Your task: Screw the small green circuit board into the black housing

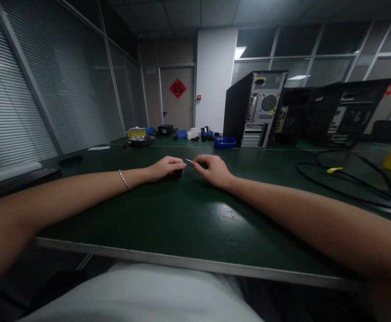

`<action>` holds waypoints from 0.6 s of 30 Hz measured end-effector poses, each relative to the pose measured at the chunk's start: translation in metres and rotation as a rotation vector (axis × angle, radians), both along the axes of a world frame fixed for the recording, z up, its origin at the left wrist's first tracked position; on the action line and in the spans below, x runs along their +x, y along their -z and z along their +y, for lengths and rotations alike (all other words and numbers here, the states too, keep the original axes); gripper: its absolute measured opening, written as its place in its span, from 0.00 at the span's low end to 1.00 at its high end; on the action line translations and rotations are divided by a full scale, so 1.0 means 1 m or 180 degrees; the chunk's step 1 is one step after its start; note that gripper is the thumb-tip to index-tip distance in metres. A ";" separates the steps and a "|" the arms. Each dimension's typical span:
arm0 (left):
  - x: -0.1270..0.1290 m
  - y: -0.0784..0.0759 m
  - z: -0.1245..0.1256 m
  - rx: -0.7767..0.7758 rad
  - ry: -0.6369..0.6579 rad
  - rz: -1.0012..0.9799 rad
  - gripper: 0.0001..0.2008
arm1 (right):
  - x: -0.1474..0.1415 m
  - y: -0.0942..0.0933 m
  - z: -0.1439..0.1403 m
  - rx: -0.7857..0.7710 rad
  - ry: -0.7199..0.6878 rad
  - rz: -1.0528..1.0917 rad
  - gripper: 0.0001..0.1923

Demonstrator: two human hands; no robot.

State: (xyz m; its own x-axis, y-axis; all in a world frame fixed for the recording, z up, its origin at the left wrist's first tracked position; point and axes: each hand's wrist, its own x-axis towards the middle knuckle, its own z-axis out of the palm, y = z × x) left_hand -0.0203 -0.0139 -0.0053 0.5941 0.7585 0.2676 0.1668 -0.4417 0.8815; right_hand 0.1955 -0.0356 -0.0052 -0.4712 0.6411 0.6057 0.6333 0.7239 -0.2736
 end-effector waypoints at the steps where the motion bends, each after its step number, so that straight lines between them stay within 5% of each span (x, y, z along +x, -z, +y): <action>1: 0.000 -0.001 -0.002 0.0090 0.0097 0.0168 0.15 | 0.000 0.000 0.000 -0.0007 -0.0004 0.0012 0.13; 8: 0.002 -0.003 -0.007 0.1286 0.0302 0.1165 0.16 | 0.000 0.001 0.003 -0.0066 0.0025 0.0048 0.14; 18: 0.002 0.002 -0.002 0.1373 -0.0179 0.1110 0.13 | 0.001 0.001 0.007 -0.0304 -0.0146 -0.0204 0.12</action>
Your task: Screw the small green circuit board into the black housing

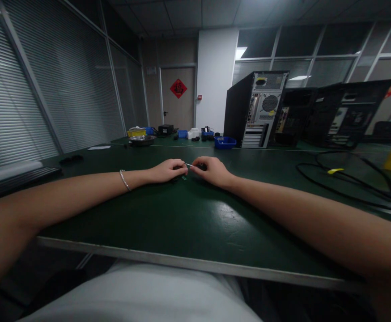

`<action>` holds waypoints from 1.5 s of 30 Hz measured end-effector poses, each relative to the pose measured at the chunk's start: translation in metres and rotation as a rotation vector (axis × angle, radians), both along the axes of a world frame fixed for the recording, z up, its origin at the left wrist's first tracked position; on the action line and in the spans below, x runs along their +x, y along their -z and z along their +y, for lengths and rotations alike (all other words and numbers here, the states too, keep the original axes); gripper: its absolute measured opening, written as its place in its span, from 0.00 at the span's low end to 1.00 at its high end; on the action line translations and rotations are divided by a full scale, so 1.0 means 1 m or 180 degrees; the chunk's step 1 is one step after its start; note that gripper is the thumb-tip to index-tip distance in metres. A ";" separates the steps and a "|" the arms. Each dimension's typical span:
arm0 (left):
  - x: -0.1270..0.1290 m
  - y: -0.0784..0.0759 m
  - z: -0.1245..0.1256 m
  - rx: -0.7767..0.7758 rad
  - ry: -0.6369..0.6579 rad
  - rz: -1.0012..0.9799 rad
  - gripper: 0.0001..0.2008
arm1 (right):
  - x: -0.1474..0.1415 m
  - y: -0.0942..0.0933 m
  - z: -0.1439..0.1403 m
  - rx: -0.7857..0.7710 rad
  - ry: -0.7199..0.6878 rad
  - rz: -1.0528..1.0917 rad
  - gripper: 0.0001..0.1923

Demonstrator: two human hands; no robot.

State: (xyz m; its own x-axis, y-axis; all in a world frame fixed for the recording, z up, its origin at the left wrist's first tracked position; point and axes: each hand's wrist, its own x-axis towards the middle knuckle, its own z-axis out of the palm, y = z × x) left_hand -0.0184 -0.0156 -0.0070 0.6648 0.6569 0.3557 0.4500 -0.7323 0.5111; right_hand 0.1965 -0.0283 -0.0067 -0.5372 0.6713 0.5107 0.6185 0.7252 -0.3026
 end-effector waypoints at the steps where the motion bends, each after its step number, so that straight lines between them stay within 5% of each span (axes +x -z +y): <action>1: -0.001 0.000 0.001 -0.0004 -0.0037 -0.0019 0.12 | 0.000 0.000 0.000 -0.0023 -0.0056 -0.0042 0.11; 8: -0.013 -0.019 0.012 -0.0257 0.0102 0.0154 0.13 | -0.003 -0.001 -0.006 -0.0182 -0.0476 -0.0234 0.14; 12: -0.017 -0.029 0.013 -0.0594 0.0374 0.0533 0.24 | -0.005 -0.003 -0.009 -0.0329 -0.0642 -0.0263 0.17; 18: -0.018 -0.023 0.016 -0.0684 0.0475 0.0547 0.40 | -0.008 -0.003 -0.005 -0.0401 -0.0881 -0.0282 0.15; 28: -0.027 -0.031 0.021 -0.0748 0.0954 0.0759 0.34 | -0.009 -0.001 -0.009 -0.0086 -0.0800 -0.0154 0.13; 37: -0.021 -0.036 0.001 0.0113 0.0455 0.1579 0.22 | -0.006 0.003 -0.004 0.0337 -0.0396 0.0497 0.11; 45: -0.016 -0.028 -0.002 0.0322 0.0614 0.1033 0.13 | -0.005 0.004 -0.003 0.0369 -0.0388 0.0662 0.09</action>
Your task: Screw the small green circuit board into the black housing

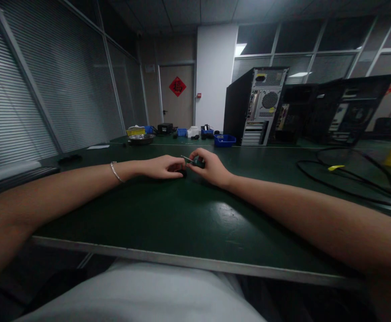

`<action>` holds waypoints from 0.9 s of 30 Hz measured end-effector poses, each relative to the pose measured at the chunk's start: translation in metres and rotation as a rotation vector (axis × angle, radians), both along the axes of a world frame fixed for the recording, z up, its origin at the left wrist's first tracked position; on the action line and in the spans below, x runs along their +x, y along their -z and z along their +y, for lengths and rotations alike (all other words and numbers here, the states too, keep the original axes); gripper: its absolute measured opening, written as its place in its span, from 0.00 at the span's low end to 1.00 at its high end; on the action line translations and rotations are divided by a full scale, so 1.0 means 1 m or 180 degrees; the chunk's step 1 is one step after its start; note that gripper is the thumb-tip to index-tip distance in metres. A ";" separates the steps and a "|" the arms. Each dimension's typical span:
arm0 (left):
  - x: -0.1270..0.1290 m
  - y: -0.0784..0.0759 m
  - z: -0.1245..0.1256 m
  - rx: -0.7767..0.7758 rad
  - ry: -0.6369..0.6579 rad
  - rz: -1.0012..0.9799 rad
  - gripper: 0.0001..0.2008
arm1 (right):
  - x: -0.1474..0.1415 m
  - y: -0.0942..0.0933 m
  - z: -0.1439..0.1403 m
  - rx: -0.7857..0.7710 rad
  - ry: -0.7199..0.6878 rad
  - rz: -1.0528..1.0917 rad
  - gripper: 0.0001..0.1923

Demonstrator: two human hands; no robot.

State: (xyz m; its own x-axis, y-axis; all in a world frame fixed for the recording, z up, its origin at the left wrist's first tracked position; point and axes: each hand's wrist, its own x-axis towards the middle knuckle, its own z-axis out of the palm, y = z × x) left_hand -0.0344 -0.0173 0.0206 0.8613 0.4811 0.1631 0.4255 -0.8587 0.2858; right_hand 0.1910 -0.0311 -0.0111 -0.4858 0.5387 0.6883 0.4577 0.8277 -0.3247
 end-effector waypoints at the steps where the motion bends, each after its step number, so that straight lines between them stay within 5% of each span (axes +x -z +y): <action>1: 0.000 0.002 0.001 0.0000 -0.0062 -0.0152 0.14 | 0.000 0.000 0.000 -0.0004 0.0012 0.0031 0.09; 10: 0.005 0.026 0.016 -0.1670 -0.0278 -0.1768 0.22 | 0.001 -0.001 0.002 0.0029 0.0144 0.0038 0.07; 18: 0.009 0.030 0.018 -0.1849 -0.0206 -0.2559 0.14 | -0.001 -0.003 -0.005 -0.0022 -0.0046 -0.0038 0.07; 27: 0.009 0.035 0.018 -0.2783 -0.0289 -0.2635 0.16 | 0.000 -0.004 -0.005 0.0015 -0.0141 -0.0046 0.08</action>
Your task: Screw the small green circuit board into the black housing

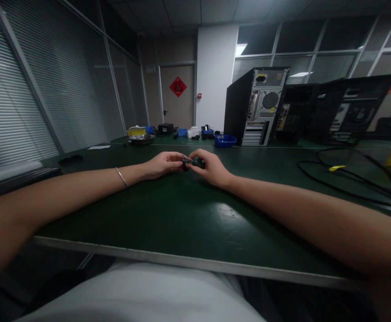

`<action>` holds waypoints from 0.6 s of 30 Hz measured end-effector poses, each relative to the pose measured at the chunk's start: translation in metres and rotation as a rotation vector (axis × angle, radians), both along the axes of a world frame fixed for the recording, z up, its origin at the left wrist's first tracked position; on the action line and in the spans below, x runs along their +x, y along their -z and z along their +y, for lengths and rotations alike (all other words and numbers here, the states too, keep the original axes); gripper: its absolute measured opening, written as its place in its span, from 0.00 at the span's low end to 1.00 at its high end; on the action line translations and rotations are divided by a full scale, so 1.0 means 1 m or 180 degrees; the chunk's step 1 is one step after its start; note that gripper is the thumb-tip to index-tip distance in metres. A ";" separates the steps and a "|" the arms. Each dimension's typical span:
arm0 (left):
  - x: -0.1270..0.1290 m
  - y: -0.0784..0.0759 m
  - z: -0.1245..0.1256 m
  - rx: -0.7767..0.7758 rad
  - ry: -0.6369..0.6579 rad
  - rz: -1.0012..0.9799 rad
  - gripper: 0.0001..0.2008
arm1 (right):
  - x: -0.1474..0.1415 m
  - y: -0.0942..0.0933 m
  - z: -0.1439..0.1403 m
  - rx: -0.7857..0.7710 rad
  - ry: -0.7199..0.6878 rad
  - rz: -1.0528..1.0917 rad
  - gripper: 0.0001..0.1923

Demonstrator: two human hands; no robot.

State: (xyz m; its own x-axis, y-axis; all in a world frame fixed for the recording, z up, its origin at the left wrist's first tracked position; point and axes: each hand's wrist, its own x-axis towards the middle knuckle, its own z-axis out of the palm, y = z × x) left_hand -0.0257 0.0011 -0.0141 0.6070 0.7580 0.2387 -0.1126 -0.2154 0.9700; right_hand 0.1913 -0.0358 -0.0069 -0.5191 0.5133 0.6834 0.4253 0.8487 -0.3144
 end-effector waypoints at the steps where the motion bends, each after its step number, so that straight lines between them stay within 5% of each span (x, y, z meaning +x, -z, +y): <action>1: 0.000 0.000 -0.001 -0.0090 0.0052 -0.0015 0.16 | 0.000 0.000 0.000 0.0018 -0.0020 0.0002 0.08; 18: -0.001 -0.004 -0.008 -0.0460 0.0430 -0.0280 0.14 | -0.001 -0.003 -0.003 0.0595 -0.0166 0.0200 0.05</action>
